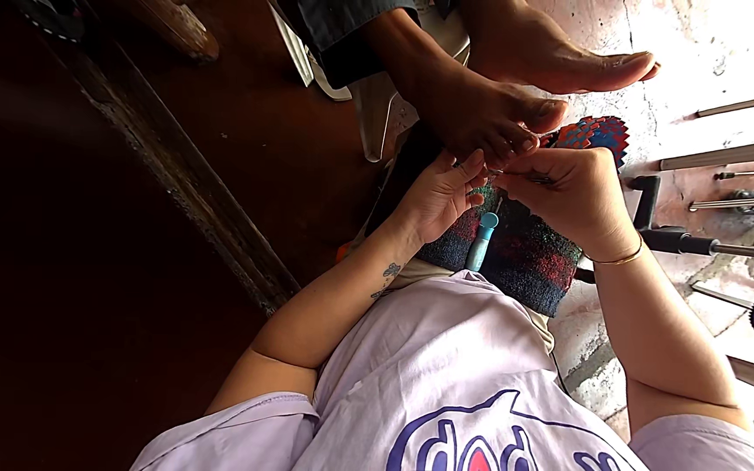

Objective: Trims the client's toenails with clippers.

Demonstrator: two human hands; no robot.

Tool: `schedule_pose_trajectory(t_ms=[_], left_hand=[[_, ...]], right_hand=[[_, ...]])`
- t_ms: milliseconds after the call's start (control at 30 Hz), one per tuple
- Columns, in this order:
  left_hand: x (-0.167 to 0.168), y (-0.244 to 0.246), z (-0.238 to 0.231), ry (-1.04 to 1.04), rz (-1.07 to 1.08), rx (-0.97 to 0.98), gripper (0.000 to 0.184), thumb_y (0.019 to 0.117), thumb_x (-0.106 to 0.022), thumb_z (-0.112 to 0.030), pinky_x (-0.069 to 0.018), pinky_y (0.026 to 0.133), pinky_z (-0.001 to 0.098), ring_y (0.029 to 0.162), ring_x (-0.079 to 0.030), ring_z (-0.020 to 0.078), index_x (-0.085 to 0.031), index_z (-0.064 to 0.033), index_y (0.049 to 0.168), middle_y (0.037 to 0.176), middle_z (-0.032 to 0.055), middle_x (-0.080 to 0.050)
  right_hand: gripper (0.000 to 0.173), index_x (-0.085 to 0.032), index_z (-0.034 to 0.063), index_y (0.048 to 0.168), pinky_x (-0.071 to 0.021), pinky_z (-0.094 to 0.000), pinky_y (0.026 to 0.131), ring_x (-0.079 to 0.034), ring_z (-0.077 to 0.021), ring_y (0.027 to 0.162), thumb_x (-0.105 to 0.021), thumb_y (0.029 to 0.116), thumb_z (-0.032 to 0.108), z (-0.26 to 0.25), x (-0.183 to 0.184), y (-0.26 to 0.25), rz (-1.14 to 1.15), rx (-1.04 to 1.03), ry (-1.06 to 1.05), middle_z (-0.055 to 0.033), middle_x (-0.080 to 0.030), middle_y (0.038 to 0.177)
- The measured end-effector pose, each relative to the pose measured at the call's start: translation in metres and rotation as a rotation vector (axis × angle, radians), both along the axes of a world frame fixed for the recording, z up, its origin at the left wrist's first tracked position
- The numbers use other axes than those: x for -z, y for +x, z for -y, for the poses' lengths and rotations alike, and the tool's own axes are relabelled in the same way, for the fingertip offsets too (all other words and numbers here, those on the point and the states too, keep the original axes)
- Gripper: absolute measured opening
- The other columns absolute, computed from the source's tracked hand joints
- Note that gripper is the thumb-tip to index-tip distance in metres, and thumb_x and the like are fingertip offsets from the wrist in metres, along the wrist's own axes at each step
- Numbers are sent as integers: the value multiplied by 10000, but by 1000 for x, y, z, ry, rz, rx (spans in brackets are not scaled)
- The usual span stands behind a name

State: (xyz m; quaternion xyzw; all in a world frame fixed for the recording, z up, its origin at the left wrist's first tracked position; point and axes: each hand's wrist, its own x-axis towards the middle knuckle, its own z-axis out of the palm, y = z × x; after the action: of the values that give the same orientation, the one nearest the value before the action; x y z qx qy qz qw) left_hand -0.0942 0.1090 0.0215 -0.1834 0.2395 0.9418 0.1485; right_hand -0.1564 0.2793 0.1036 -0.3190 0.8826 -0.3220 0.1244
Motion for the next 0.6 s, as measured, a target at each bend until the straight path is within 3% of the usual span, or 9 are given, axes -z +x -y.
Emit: schedule_pose_trajectory(t_ms=[333, 433, 600], left_hand=[[-2, 0, -1, -19, 20, -3, 220, 1058, -511, -117, -556, 787, 287, 935, -651, 115, -507, -181, 1269, 1081, 18, -654], [-2, 0, -1, -4, 13, -7, 229, 1055, -512, -107, -549, 795, 290, 929, -642, 118, -503, -177, 1274, 1060, 20, -645], [-1, 0, -1, -30, 18, 4, 226, 1055, -521, -131, -558, 811, 293, 973, -655, 123, -506, -186, 1274, 1094, 17, -648]], right_hand=[[143, -777, 110, 927, -533, -198, 636, -656, 13, 687, -677, 970, 204, 2, -1, 3, -102, -20, 24, 9, -744, 802], [156, -791, 106, 936, -547, -270, 678, -694, -58, 740, -667, 972, 192, 2, -2, 2, -171, -65, 35, -36, -758, 830], [173, -800, 106, 922, -514, -351, 620, -682, -147, 690, -655, 973, 184, 4, -6, 1, -252, -108, 82, -69, -740, 780]])
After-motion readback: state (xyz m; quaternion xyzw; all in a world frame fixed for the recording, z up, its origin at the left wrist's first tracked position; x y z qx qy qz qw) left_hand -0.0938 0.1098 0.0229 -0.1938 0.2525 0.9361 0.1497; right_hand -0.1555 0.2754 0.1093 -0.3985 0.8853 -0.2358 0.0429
